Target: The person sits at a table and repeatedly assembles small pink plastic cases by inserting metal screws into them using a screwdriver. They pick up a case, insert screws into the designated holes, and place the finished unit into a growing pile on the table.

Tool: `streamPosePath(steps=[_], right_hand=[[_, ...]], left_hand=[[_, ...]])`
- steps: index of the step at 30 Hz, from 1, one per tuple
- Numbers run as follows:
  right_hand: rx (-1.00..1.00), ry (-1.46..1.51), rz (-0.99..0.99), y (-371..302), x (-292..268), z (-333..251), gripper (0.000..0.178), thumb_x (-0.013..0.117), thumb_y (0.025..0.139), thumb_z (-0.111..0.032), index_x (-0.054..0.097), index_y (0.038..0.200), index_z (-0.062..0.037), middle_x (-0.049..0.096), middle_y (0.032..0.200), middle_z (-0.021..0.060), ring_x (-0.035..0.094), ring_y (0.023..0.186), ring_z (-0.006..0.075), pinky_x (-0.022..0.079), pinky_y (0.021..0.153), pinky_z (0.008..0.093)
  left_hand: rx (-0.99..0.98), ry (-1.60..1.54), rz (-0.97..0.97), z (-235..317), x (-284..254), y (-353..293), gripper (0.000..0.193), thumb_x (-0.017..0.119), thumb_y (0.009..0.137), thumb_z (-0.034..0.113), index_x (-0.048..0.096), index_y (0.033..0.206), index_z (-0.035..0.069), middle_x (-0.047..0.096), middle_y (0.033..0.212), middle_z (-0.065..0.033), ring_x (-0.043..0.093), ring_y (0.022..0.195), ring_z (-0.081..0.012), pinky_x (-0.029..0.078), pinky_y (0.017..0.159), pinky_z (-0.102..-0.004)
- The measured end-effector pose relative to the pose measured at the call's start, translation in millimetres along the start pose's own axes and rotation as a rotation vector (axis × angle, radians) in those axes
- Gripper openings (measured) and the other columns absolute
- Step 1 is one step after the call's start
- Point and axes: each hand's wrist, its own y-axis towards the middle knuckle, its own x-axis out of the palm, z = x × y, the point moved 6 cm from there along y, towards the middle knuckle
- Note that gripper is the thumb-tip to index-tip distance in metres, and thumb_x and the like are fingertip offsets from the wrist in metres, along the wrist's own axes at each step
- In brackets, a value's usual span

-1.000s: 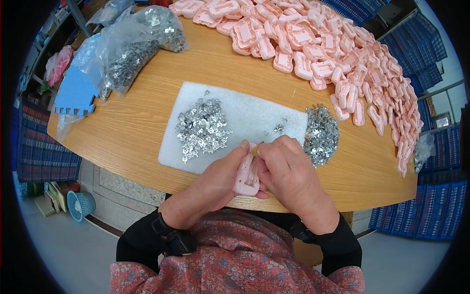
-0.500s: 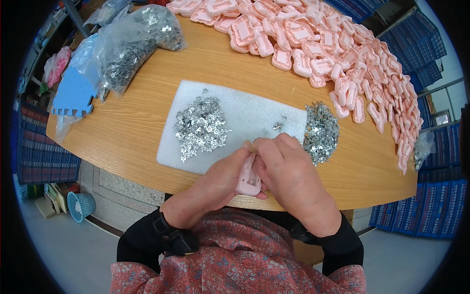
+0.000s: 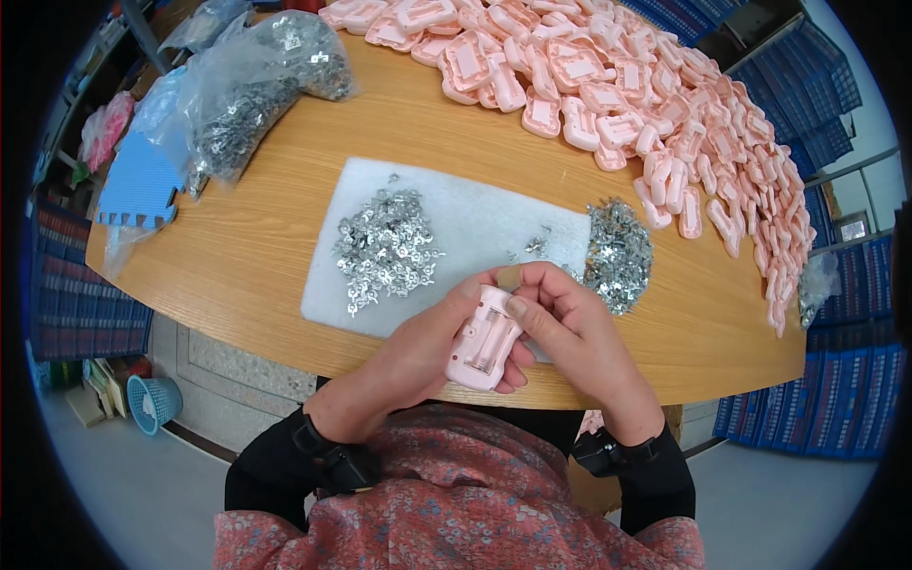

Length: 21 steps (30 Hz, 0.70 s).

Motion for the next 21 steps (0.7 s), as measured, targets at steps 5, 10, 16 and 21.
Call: streamPosePath(steps=[5, 10, 16, 21], right_hand=[[0.045, 0.151, -0.028, -1, -5, 6, 0.023, 0.061, 0.099, -0.013, 0.054, 0.118, -0.0011, 0.061, 0.084, -0.0034, 0.054, 0.075, 0.0019, 0.044, 0.067, 0.0186], [0.029, 0.069, -0.011, -4, -7, 10, 0.026, 0.064, 0.097, -0.011, 0.052, 0.118, -0.0009, 0.062, 0.084, -0.0015, 0.055, 0.073, 0.0034, 0.044, 0.065, 0.0196], [-0.034, 0.078, 0.082, -11, -8, -3, 0.027, 0.062, 0.098, -0.011, 0.050, 0.119, 0.0003, 0.062, 0.084, 0.0001, 0.056, 0.072, 0.0047, 0.045, 0.064, 0.0212], [-0.172, 0.208, 0.161, -13, -14, -13, 0.023, 0.060, 0.098, -0.009, 0.051, 0.117, 0.0016, 0.065, 0.086, 0.0026, 0.059, 0.075, 0.0072, 0.049, 0.069, 0.0236]], left_hand=[[0.284, 0.697, 0.227, 20, -11, -12, 0.041, 0.046, 0.105, 0.021, 0.047, 0.141, 0.002, 0.067, 0.098, -0.0098, 0.064, 0.086, -0.0134, 0.053, 0.077, -0.0284], [0.290, 1.131, 0.226, 38, 11, -15, 0.039, 0.054, 0.099, 0.010, 0.050, 0.136, -0.002, 0.066, 0.099, -0.0077, 0.063, 0.089, -0.0116, 0.052, 0.078, -0.0301], [0.387, 1.244, 0.240, 37, 21, -12, 0.035, 0.047, 0.101, 0.012, 0.050, 0.132, -0.003, 0.063, 0.096, -0.0053, 0.061, 0.082, -0.0159, 0.052, 0.075, -0.0324], [0.174, 0.243, 0.071, 25, 4, -8, 0.039, 0.043, 0.105, 0.026, 0.048, 0.134, 0.001, 0.052, 0.089, -0.0025, 0.051, 0.074, -0.0140, 0.050, 0.073, -0.0348]])
